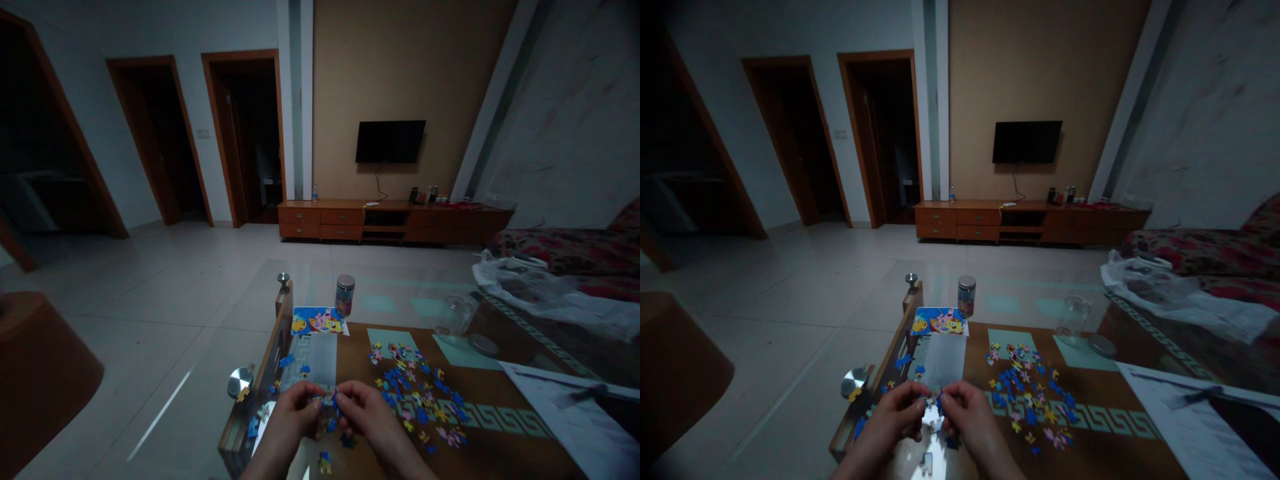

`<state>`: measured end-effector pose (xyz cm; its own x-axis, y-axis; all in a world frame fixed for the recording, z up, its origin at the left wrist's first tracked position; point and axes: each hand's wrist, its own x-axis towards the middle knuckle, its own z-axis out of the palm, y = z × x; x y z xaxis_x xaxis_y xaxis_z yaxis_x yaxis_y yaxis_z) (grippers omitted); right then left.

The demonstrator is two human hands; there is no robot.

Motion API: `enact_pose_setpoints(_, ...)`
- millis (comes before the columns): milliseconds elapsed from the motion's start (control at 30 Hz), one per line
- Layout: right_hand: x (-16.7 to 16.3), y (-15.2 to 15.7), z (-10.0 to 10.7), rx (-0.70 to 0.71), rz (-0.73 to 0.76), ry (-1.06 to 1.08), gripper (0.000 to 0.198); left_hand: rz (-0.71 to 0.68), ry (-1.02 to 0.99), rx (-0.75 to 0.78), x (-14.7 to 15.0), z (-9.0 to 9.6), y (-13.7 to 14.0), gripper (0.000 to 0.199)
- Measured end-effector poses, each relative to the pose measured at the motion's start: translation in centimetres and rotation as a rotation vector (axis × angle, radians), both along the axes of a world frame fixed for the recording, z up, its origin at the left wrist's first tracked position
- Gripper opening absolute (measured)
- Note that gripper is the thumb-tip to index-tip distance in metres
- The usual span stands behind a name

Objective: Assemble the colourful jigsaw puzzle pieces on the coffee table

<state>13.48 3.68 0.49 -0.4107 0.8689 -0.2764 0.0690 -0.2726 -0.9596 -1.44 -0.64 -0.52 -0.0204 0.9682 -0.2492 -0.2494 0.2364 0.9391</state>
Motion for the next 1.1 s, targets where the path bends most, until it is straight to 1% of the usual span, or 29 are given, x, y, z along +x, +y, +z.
enact_pose_setpoints(100,-0.1,-0.1,0.1,0.048,0.027,-0.006,0.037,0.018,-0.167,-0.096,0.2,0.3,-0.2,0.052)
enact_pose_setpoints(167,-0.1,-0.1,0.2,0.09,0.038,-0.011,0.03,0.028,-0.196,-0.111,0.4,0.5,-0.4,0.054)
enact_pose_setpoints(267,-0.2,-0.3,0.2,0.142,0.041,-0.033,0.023,-0.003,-0.12,-0.089,0.5,0.4,-0.5,0.055)
enact_pose_setpoints(400,-0.4,-0.5,0.5,0.186,0.06,-0.063,0.022,-0.051,-0.025,-0.038,0.4,-0.1,-0.3,0.053)
enact_pose_setpoints(500,-0.4,-0.6,0.8,0.178,0.059,-0.056,0.021,-0.045,-0.017,0.001,0.4,-0.2,-0.3,0.05)
enact_pose_setpoints(567,-0.3,-0.7,0.9,0.16,0.053,-0.055,0.024,-0.041,-0.002,0.007,0.4,0.0,-0.3,0.048)
enact_pose_setpoints(667,-0.2,-0.6,0.9,0.129,0.058,-0.068,0.027,-0.041,0.085,0.009,0.5,0.3,-0.4,0.048)
enact_pose_setpoints(767,-0.2,-0.6,0.6,0.132,0.073,-0.081,0.024,-0.038,0.162,0.028,0.6,0.4,-0.5,0.05)
enact_pose_setpoints(867,-0.3,-0.6,0.3,0.142,0.083,-0.093,0.02,-0.032,0.159,0.035,0.6,0.6,-0.5,0.049)
enact_pose_setpoints(967,-0.4,-0.6,0.1,0.155,0.073,-0.104,0.018,-0.033,0.108,0.028,0.6,0.8,-0.6,0.046)
enact_pose_setpoints(1100,-0.5,-0.6,0.1,0.191,0.067,-0.096,0.016,-0.032,0.062,0.019,0.6,0.6,-0.7,0.045)
